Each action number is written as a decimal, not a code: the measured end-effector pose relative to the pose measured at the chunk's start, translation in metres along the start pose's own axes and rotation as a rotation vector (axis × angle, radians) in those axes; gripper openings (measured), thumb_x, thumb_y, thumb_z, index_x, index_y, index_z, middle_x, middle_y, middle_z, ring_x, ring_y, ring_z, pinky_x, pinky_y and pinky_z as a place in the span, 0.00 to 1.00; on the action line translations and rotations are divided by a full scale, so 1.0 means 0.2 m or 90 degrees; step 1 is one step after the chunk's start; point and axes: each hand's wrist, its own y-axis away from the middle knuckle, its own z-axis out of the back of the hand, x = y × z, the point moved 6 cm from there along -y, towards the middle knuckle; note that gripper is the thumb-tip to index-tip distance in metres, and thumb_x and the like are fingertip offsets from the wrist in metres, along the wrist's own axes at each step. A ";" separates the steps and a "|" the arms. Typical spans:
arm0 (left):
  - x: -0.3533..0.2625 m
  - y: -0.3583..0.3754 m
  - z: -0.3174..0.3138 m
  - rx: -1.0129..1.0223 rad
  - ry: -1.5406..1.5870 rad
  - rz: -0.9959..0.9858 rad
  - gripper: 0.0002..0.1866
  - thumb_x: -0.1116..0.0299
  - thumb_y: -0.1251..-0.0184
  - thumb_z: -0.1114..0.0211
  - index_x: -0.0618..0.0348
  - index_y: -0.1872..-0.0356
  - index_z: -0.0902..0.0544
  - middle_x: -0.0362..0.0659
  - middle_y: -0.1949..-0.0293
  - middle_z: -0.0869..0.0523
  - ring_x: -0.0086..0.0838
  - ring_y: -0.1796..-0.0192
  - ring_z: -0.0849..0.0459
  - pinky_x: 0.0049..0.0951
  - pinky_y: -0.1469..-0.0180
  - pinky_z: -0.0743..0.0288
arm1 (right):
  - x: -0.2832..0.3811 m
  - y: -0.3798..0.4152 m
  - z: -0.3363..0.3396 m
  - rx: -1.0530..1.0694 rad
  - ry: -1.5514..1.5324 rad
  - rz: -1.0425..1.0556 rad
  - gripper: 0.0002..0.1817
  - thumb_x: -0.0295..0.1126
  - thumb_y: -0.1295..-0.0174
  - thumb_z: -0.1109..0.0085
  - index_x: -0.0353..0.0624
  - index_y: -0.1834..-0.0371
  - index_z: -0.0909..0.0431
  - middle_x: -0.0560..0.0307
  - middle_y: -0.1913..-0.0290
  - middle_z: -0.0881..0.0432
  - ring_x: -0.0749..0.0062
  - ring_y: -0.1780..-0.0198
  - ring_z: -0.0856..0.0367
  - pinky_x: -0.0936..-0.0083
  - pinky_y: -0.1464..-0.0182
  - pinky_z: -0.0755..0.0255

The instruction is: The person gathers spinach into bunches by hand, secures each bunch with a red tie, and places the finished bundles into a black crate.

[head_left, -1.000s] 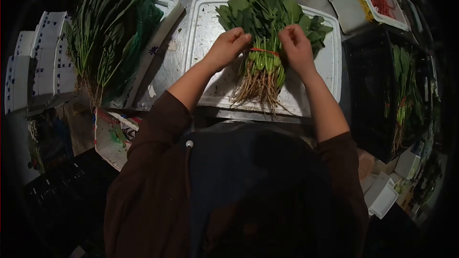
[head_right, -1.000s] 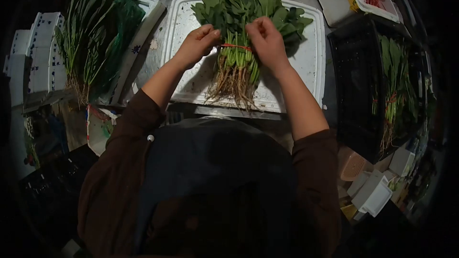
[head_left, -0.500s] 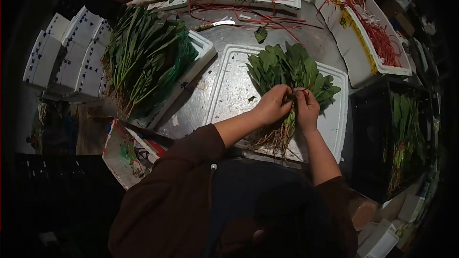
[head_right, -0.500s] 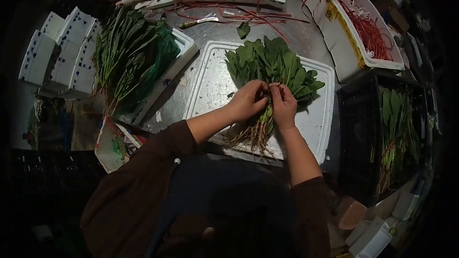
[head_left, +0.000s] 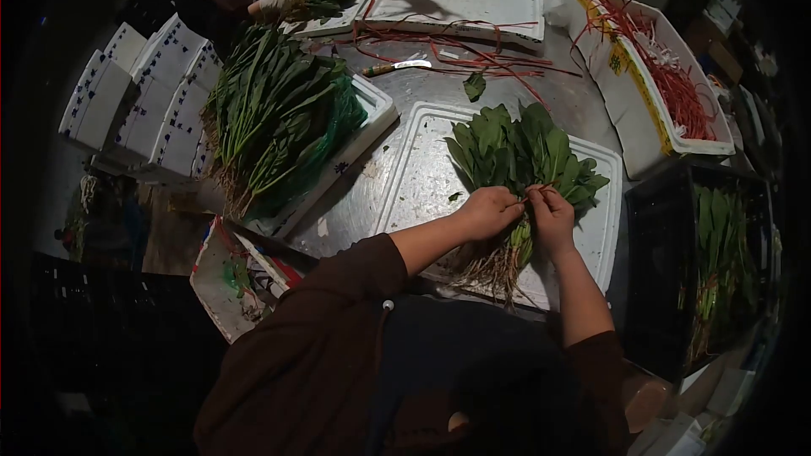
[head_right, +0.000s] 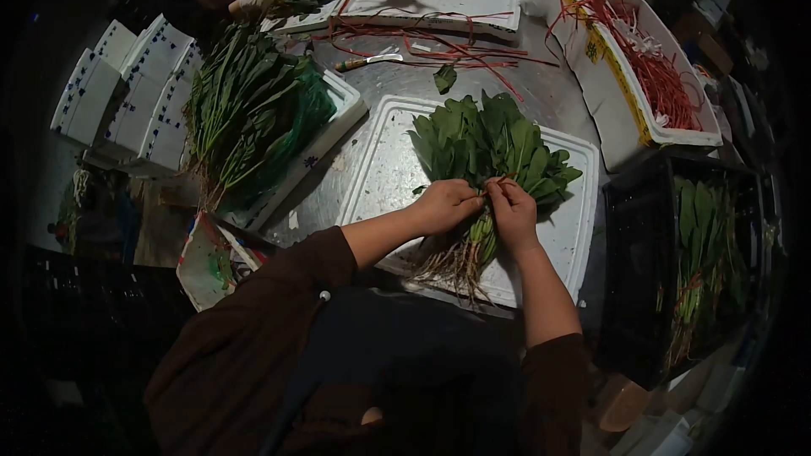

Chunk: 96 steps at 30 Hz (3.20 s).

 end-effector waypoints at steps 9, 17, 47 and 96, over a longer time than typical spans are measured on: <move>-0.05 0.01 -0.03 0.023 -0.194 0.010 0.13 0.60 0.44 0.37 0.61 0.69 0.22 0.52 0.69 0.22 0.47 0.68 0.20 0.44 0.64 0.25 | 0.08 0.03 -0.14 -0.107 -0.339 -0.318 0.08 0.31 0.35 0.45 0.39 0.69 0.26 0.67 0.82 0.33 0.86 0.86 0.42 0.81 0.84 0.45; 0.05 -0.04 0.03 0.128 0.067 0.041 0.12 0.63 0.35 0.42 0.62 0.63 0.18 0.48 0.67 0.18 0.35 0.63 0.18 0.32 0.57 0.26 | 0.00 0.08 0.09 -0.109 -0.256 -0.300 0.09 0.32 0.36 0.45 0.37 0.66 0.21 0.63 0.74 0.25 0.81 0.75 0.28 0.81 0.72 0.33; -0.12 0.03 0.05 -0.064 -0.197 -0.218 0.03 0.72 0.42 0.39 0.54 0.70 0.25 0.43 0.76 0.28 0.40 0.74 0.22 0.34 0.76 0.30 | 0.12 -0.08 -0.03 0.319 0.266 0.082 0.08 0.28 0.46 0.40 0.40 0.64 0.21 0.50 0.62 0.23 0.58 0.57 0.22 0.69 0.53 0.28; -0.55 0.14 -0.03 0.096 0.670 0.082 0.33 0.47 0.37 0.40 0.59 0.38 0.31 0.43 0.44 0.24 0.32 0.41 0.27 0.35 0.40 0.36 | 0.70 0.40 0.35 -0.044 -0.467 -0.261 0.15 0.32 0.43 0.34 0.35 0.56 0.19 0.56 0.59 0.16 0.74 0.60 0.17 0.76 0.55 0.22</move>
